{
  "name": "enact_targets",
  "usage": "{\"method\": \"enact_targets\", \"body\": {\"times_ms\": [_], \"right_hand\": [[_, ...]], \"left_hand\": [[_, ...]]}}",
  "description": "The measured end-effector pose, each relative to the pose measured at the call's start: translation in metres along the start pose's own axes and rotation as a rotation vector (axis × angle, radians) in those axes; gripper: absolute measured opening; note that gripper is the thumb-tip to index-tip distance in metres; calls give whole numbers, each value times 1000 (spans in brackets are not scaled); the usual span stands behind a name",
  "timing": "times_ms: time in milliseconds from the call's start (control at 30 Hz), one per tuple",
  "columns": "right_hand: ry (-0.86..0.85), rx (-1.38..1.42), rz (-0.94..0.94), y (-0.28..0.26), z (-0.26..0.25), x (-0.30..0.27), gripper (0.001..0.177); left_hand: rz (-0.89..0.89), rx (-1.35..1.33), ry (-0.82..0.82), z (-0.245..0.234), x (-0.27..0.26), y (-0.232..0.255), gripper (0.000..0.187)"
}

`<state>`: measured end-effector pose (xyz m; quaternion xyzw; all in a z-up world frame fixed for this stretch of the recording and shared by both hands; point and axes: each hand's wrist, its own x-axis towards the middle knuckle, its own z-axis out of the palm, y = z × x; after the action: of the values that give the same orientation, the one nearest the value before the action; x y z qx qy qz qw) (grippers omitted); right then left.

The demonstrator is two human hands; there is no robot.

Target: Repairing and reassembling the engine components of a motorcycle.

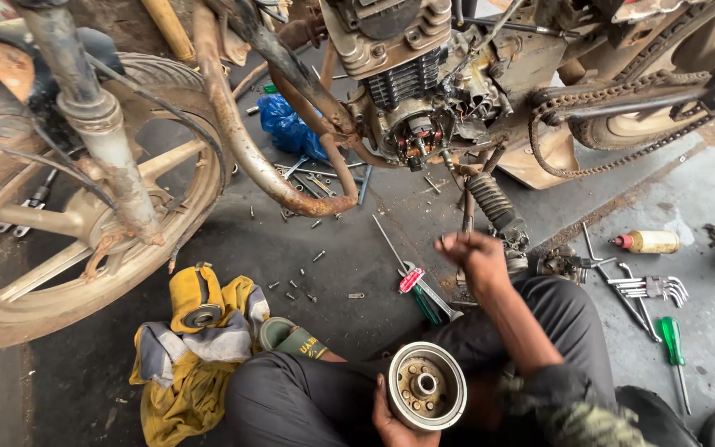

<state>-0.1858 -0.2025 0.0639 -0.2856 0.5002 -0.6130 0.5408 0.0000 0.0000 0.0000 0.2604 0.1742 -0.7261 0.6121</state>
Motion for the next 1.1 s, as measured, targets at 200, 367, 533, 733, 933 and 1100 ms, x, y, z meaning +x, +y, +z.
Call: {"method": "enact_targets", "body": {"times_ms": [200,367,533,733,933,1100], "right_hand": [[48,-460,-351,-81,48,43,11],[81,-642,-596,-97,65,82,5],[89,-798,-876,-98,78,97,5],[119,-949,-992,-95,85,100,8],[68,-981,-1029,-91,85,101,15],[93,-978,-1058,-91,87,100,17]], "left_hand": [[-26,22,48,2,3,0,63],[-10,0,169,-31,28,-2,63],[1252,928,-555,-46,37,-16,96],[1334,935,-409,-53,46,-22,105],[1215,949,-472,-56,44,-13,107],[1272,979,-411,-51,43,-14,100]]}}
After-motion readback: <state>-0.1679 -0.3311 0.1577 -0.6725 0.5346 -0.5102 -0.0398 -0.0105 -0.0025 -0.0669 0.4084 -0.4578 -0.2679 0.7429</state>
